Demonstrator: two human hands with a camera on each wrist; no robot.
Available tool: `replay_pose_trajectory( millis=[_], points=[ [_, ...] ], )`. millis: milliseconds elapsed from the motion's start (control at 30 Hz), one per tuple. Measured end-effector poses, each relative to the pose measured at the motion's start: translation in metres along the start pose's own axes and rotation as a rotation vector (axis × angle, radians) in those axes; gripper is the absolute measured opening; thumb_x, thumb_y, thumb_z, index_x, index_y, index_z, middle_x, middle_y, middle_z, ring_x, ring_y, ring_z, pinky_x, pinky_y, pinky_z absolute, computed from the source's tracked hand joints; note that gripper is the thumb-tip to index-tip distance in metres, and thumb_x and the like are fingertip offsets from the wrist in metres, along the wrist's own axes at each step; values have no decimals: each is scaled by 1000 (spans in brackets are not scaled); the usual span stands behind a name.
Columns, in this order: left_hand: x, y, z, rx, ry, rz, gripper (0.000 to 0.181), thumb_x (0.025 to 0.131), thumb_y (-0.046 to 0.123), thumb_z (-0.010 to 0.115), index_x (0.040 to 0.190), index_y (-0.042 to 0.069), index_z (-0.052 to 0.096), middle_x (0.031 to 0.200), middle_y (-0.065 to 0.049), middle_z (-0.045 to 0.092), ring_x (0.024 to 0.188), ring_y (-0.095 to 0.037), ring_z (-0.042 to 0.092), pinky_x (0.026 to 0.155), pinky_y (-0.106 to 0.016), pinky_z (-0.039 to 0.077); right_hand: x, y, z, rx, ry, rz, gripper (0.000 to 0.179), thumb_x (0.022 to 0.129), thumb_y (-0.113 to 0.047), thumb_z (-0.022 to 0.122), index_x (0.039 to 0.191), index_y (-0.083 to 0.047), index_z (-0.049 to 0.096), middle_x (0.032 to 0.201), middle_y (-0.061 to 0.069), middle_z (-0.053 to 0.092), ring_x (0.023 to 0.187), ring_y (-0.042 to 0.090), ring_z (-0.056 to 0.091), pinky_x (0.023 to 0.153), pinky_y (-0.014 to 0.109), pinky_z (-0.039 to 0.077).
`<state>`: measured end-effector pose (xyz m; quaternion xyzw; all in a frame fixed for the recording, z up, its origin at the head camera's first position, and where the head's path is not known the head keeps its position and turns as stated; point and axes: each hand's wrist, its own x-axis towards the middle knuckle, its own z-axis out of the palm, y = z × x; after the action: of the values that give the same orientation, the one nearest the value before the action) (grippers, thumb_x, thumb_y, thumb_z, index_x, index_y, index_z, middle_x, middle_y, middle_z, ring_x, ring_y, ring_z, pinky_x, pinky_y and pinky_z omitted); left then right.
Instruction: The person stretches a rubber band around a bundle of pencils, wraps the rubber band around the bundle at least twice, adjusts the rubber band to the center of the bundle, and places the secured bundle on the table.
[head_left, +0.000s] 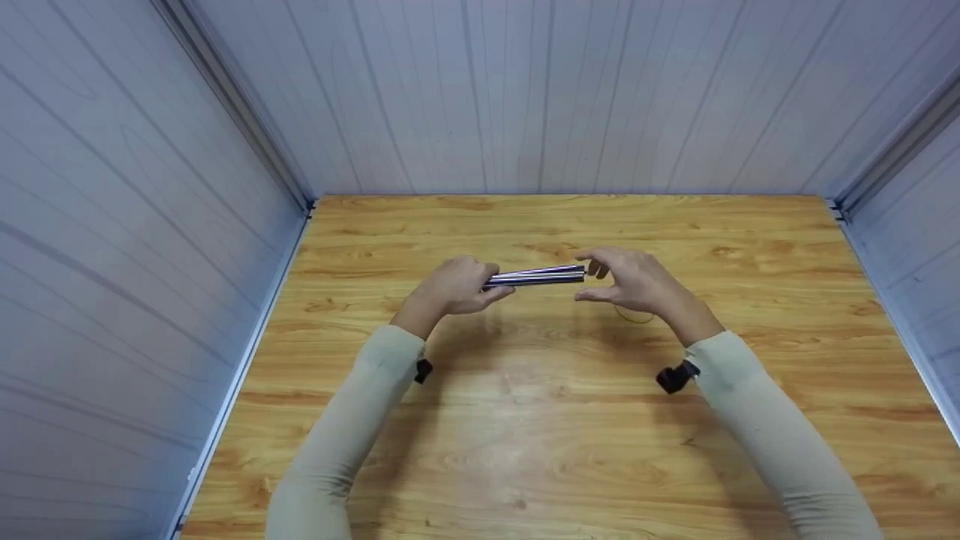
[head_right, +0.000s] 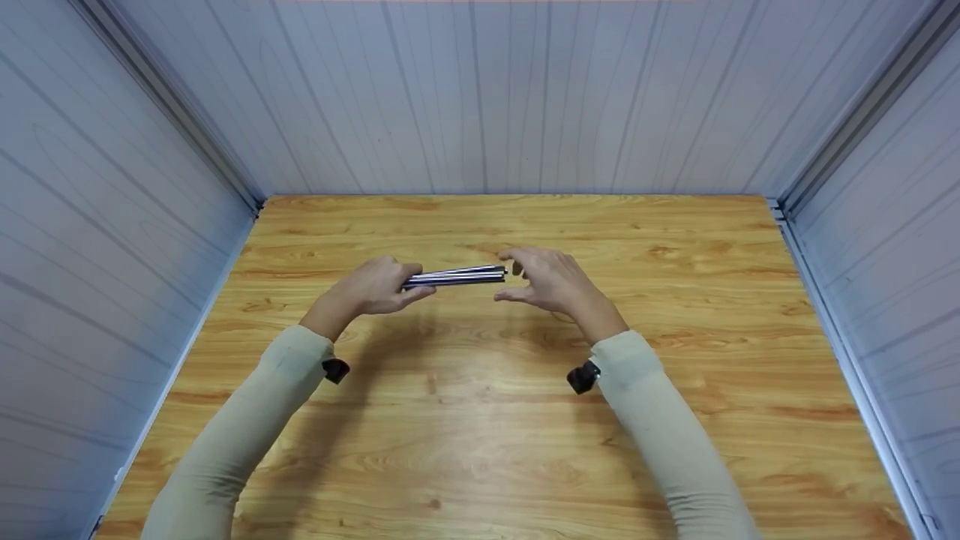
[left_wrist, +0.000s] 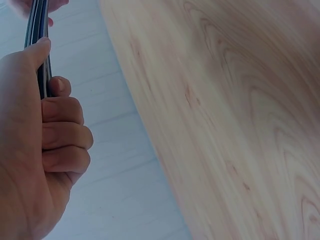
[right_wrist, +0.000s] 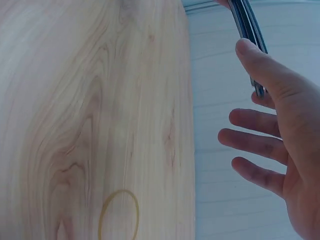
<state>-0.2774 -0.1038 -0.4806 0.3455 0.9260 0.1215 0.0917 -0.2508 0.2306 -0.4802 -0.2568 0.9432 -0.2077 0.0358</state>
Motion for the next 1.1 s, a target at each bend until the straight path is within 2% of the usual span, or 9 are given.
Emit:
replay_pose_trajectory(
  millis=[167,267,333,433,533,600,700,900,1100],
  points=[
    [-1,-4,-3,-15,21,0,52,117,50,57,113,1,74,79,1,54,70,-14,48,71,-35,44,-10,2,1,133,71,10,69,103,-37,84,160,-5,60,138,21,77,128,41,75,107,65,59],
    [0,-4,-3,-23,22,5,53,116,51,57,111,1,74,79,1,54,69,-14,48,71,-33,43,-14,1,7,303,155,35,62,108,-29,78,160,-2,58,147,25,73,137,44,70,110,66,59],
    [0,-4,-4,-29,19,5,52,116,51,56,108,2,73,78,1,53,69,-14,47,70,-33,41,-17,0,11,440,225,74,57,112,-23,71,162,1,56,156,26,67,146,44,65,114,61,57],
    [1,-5,-5,-29,16,-2,51,116,51,57,105,3,71,77,2,51,68,-14,46,69,-32,40,-22,-5,16,653,338,128,53,117,-17,59,165,5,50,166,27,57,158,43,55,123,40,54],
    [2,-6,-5,-26,17,-11,50,116,50,58,104,4,70,77,2,50,68,-14,46,69,-32,39,-26,-13,21,815,434,151,52,120,-13,49,167,7,44,173,29,49,165,43,46,121,15,47],
    [2,-7,-6,-25,19,-11,49,116,50,58,104,3,69,77,2,50,68,-14,46,69,-32,39,-27,-18,25,891,473,142,52,120,-9,45,168,9,41,175,30,45,167,44,42,119,7,43],
    [2,-6,-7,-23,20,-10,49,116,49,58,103,4,69,76,3,49,68,-14,45,69,-33,39,-29,-25,30,950,496,131,52,118,-4,42,168,12,38,176,31,42,166,45,42,118,7,44],
    [3,-5,-7,-12,23,-10,50,116,50,57,103,4,68,74,4,43,68,-14,43,70,-34,39,-30,-37,42,1013,473,114,53,116,1,45,167,15,37,176,33,41,166,47,40,119,10,46],
    [4,-2,-7,-12,32,-5,48,116,49,59,100,5,67,73,4,42,67,-13,41,68,-33,37,-30,-46,52,980,477,105,52,113,7,50,163,17,42,172,35,42,164,50,39,116,10,48]
  ],
)
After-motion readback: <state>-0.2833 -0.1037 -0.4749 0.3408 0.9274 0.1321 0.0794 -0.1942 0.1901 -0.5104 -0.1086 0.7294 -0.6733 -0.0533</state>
